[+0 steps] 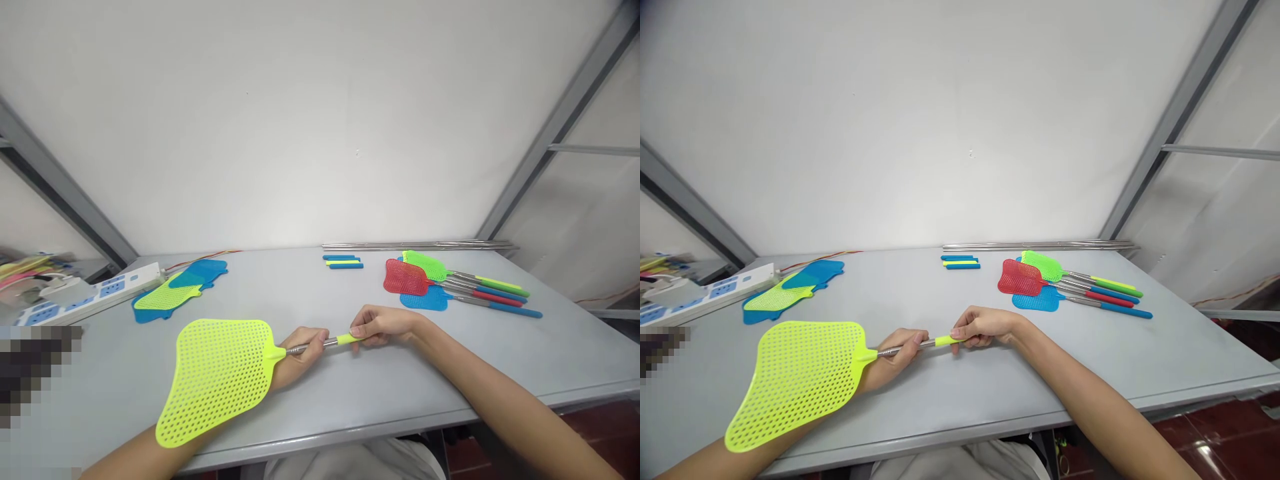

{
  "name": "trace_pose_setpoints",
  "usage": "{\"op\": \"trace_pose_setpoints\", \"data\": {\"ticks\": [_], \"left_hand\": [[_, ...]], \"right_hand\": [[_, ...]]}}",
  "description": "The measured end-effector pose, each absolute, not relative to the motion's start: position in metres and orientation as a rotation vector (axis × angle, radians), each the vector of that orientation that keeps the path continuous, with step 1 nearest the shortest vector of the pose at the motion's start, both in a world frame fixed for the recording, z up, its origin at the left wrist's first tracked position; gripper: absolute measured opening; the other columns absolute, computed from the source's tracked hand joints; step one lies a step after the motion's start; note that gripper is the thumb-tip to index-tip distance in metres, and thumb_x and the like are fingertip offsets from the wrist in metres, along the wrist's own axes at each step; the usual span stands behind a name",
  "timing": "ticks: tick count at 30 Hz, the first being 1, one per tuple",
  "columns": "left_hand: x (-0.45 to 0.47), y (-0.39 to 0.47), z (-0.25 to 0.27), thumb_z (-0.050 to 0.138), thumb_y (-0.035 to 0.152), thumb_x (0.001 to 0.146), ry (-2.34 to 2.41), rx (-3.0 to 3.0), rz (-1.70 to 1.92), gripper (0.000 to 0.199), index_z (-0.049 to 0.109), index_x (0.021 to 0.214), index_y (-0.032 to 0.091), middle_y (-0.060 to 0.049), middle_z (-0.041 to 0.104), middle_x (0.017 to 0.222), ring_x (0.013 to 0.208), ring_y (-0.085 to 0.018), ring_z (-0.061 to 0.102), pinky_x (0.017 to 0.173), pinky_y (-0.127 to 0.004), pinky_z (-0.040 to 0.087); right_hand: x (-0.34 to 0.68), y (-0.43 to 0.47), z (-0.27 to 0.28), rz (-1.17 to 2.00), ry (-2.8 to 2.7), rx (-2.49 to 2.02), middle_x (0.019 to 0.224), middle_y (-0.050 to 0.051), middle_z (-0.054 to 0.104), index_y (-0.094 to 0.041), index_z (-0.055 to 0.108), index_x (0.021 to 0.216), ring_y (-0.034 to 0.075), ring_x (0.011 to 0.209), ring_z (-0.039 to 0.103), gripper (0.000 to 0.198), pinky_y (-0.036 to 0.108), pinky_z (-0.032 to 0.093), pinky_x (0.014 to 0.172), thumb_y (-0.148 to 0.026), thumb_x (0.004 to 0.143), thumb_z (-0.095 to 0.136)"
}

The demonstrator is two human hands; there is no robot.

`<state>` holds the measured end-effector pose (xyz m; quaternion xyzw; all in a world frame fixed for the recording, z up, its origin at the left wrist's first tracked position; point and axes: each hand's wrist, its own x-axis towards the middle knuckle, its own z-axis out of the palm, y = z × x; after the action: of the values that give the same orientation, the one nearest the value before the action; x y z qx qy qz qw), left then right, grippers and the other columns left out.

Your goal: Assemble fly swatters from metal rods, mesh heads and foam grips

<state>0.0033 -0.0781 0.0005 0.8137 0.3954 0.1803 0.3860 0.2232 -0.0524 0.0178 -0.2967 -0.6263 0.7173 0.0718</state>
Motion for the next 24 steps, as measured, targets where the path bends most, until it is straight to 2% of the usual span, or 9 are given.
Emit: {"op": "trace_pose_setpoints", "data": {"ticks": [10, 16, 21, 24], "left_hand": [[0.005, -0.079, 0.005, 0.020, 0.045, 0.084, 1.023, 2.083, 0.462, 0.040, 0.025, 0.055, 0.018, 0.005, 0.021, 0.051, 0.048, -0.009, 0.023, 0.046, -0.024, 0.018], [0.005, -0.069, 0.013, 0.022, 0.043, 0.084, 1.168, 1.918, 0.616, 0.042, 0.034, 0.052, 0.019, 0.005, 0.031, 0.042, 0.044, -0.011, 0.034, 0.047, -0.023, 0.030], [0.005, -0.063, 0.016, 0.015, 0.041, 0.087, 1.013, 1.798, 0.666, 0.044, 0.037, 0.057, 0.018, 0.005, 0.034, 0.040, 0.041, -0.010, 0.038, 0.050, -0.023, 0.034], [0.008, -0.070, 0.019, 0.020, 0.041, 0.087, 0.993, 2.003, 0.574, 0.042, 0.040, 0.059, 0.017, 0.004, 0.037, 0.044, 0.043, -0.010, 0.037, 0.049, -0.022, 0.033]], "right_hand": [[0.220, -0.052, 0.017, 2.205, -1.813, -0.915, 0.046, -0.007, 0.027, -0.008, 0.059, 0.076, 0.003, 0.039, 0.015, 0.034, 0.021, 0.006, 0.036, -0.041, 0.073, 0.053], [0.214, -0.051, 0.018, 2.182, -1.700, -0.920, 0.050, -0.007, 0.025, -0.010, 0.057, 0.073, 0.002, 0.040, 0.013, 0.036, 0.020, 0.006, 0.036, -0.045, 0.074, 0.051], [0.210, -0.054, 0.024, 1.981, -1.626, -0.911, 0.053, -0.006, 0.027, -0.011, 0.056, 0.077, 0.003, 0.041, 0.016, 0.036, 0.020, 0.009, 0.037, -0.046, 0.075, 0.049], [0.210, -0.053, 0.024, 1.795, -1.588, -0.948, 0.053, -0.005, 0.031, -0.012, 0.057, 0.077, 0.003, 0.041, 0.021, 0.037, 0.020, 0.013, 0.038, -0.048, 0.075, 0.048]]}}
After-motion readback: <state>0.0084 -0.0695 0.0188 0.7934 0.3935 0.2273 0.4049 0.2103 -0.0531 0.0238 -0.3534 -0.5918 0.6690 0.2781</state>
